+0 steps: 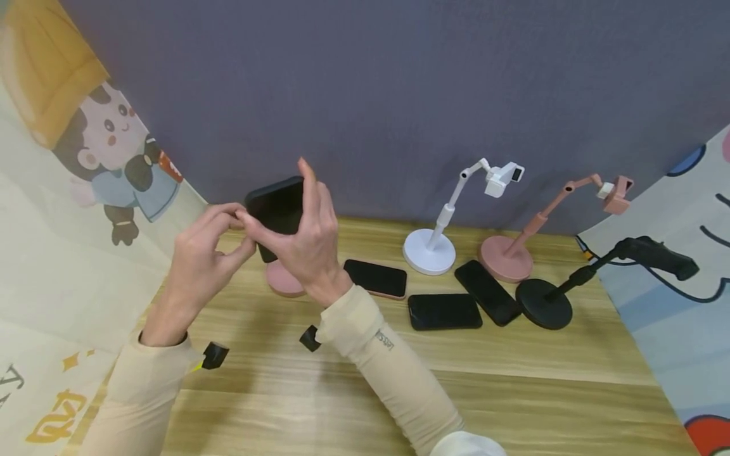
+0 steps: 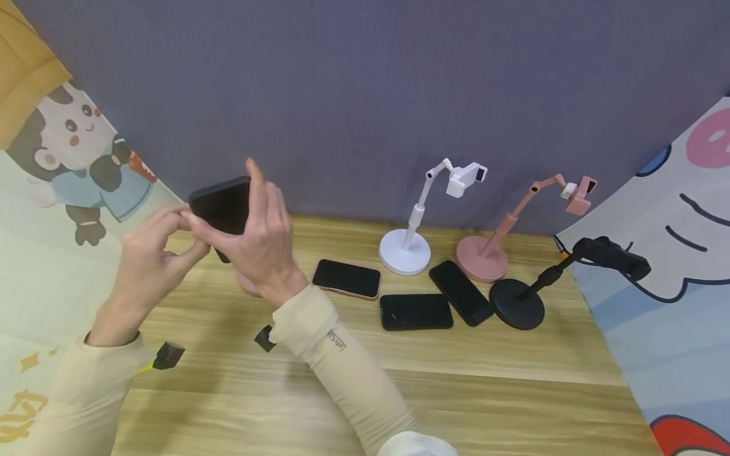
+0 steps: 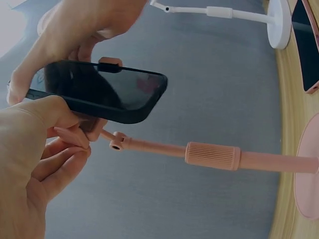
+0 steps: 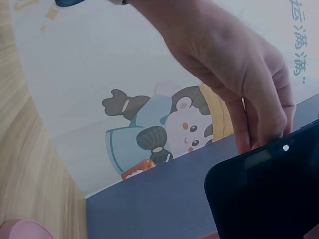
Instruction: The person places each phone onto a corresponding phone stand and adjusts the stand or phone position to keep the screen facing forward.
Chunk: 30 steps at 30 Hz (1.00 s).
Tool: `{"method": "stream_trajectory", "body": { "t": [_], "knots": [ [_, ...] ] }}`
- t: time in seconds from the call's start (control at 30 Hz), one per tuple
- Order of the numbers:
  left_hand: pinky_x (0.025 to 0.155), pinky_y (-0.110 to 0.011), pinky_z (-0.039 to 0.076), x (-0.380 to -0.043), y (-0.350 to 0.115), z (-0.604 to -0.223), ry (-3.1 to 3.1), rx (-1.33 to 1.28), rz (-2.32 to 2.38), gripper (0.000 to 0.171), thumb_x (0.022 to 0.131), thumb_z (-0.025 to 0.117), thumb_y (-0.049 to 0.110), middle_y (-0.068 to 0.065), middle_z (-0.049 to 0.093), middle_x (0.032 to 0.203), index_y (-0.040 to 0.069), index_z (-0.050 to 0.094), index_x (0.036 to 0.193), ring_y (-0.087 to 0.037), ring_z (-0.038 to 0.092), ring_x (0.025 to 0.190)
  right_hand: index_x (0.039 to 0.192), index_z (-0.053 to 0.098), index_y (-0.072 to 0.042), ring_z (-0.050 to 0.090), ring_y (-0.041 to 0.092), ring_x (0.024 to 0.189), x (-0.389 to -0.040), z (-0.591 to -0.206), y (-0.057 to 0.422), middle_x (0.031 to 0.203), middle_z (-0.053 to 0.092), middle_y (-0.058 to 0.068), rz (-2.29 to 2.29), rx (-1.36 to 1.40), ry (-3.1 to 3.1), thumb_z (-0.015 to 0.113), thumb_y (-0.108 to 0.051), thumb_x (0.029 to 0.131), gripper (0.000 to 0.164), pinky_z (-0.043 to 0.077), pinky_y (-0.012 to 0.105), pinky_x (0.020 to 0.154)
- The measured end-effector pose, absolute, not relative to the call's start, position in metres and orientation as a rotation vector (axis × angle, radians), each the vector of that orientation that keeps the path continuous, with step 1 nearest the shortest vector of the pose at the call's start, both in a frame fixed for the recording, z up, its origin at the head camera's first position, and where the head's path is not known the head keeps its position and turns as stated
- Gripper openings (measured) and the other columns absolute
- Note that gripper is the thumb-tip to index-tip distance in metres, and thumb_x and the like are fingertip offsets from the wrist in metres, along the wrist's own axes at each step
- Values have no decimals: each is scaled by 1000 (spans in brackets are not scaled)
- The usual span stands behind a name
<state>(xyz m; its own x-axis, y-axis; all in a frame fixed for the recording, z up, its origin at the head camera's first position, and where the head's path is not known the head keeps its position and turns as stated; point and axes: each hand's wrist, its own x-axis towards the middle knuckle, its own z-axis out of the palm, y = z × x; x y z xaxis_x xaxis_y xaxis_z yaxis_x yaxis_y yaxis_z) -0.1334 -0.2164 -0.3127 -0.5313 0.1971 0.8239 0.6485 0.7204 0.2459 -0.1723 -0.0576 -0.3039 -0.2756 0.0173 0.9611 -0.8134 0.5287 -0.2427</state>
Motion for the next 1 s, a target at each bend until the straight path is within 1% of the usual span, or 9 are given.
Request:
{"method": "stream_trajectory", "body": {
  "t": [0.13,0.27,0.4,0.5,0.63,0.7,0.8,0.9,1.0],
  "knots": [
    [79,-26,50,-134,-219,-312,-2092,-678,-709,16,71,72,-6,-15,66,99,-4,65,85,-21,61,90,134,38,14,52,19,79,-172,-304,-59,95,58,17,910,662,-1656,77,-44,69,95,50,26,72],
    [79,-27,51,-135,-221,-310,-2109,-727,-683,19,70,75,-7,-13,66,100,-3,63,85,-21,61,92,134,38,14,51,19,77,-175,-304,-59,92,57,16,891,652,-1639,76,-46,71,95,50,26,71],
    [72,-30,50,-132,-228,-309,-2121,-699,-616,11,79,63,-12,-12,66,95,-2,62,80,-21,61,88,133,39,14,52,21,80,-181,-301,-54,95,57,17,906,617,-1610,76,-45,71,93,51,27,74],
    [69,-24,46,-124,-237,-309,-2091,-609,-588,17,82,53,-14,-12,67,89,-1,64,78,-22,61,83,134,40,13,54,22,83,-187,-299,-48,100,58,19,923,590,-1601,76,-43,71,92,52,28,78],
    [68,-28,45,-117,-241,-312,-2045,-544,-581,14,84,54,-8,-13,68,89,-3,67,85,-25,62,83,134,40,12,54,21,85,-191,-300,-43,100,58,19,948,608,-1612,76,-43,71,92,52,28,77],
    [68,-33,47,-120,-237,-313,-2046,-545,-580,13,86,55,-5,-14,68,91,-4,67,90,-25,62,85,134,40,12,54,21,85,-192,-301,-41,100,58,19,972,615,-1614,77,-42,70,91,52,27,76],
    [73,-35,50,-126,-230,-315,-2058,-550,-599,13,86,58,-3,-15,67,94,-4,67,95,-25,61,86,135,40,11,54,20,86,-193,-304,-39,101,59,18,1003,613,-1615,78,-41,70,91,52,28,75],
    [77,-34,51,-134,-222,-318,-2069,-574,-646,17,83,62,-3,-15,67,98,-6,66,100,-23,61,88,136,40,9,55,20,87,-193,-306,-37,103,59,19,1031,613,-1623,78,-40,69,91,52,28,74],
    [80,-34,52,-141,-213,-321,-2078,-629,-699,26,81,66,-2,-14,66,104,-5,65,106,-22,62,91,137,40,8,56,20,92,-192,-307,-36,109,59,19,1072,623,-1639,79,-39,69,92,53,27,79]
  ]
}}
